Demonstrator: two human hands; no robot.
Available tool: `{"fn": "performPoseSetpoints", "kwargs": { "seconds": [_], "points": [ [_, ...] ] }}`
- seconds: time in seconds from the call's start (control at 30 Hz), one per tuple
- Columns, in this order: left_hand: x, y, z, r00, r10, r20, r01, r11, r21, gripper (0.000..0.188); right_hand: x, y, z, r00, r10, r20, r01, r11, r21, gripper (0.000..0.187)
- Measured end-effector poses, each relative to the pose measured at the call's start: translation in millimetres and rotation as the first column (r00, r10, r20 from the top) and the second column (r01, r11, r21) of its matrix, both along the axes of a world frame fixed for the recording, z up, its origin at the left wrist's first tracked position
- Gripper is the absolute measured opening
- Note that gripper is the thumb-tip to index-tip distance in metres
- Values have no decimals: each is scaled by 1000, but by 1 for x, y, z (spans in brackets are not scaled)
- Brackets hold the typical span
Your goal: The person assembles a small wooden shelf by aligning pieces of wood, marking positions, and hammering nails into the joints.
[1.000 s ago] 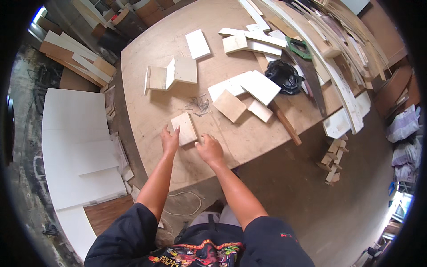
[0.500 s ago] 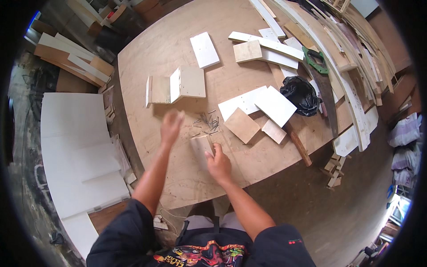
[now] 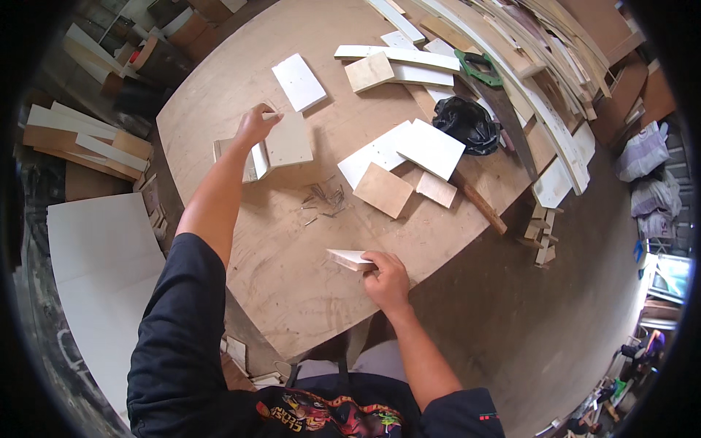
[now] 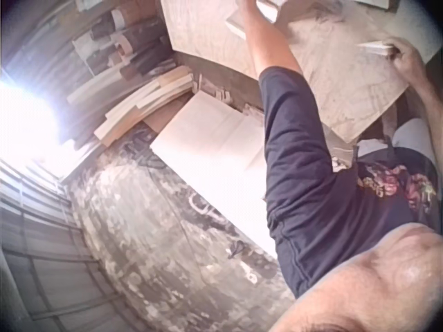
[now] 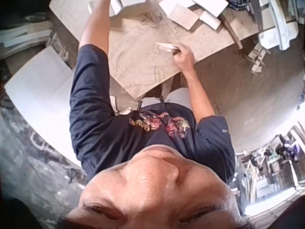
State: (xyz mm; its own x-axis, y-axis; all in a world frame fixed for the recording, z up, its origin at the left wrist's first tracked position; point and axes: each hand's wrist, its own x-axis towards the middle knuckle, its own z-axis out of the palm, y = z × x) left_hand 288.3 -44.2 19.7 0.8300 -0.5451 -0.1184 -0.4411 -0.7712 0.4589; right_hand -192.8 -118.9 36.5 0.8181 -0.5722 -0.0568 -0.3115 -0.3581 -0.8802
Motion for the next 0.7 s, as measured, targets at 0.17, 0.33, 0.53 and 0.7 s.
{"fn": "performPoseSetpoints", "kwargs": {
  "seconds": [0.17,0.33,0.53,0.7],
  "points": [
    [-20,34,14,990,-68,126,91,978,-188,36,3,7,-3,992,-123,-8,123,988,98,33],
    [-70,72,63,948,42,-315,-209,829,-518,24,0,7,0,965,-227,-128,234,971,41,32],
    [-191,116,55,899,188,-395,-425,594,-683,23,-1,7,23,926,-373,-59,369,927,-69,31],
    [-294,114,52,799,239,-551,-592,469,-655,32,5,7,59,940,-342,-4,337,930,-149,34]
  ]
}}
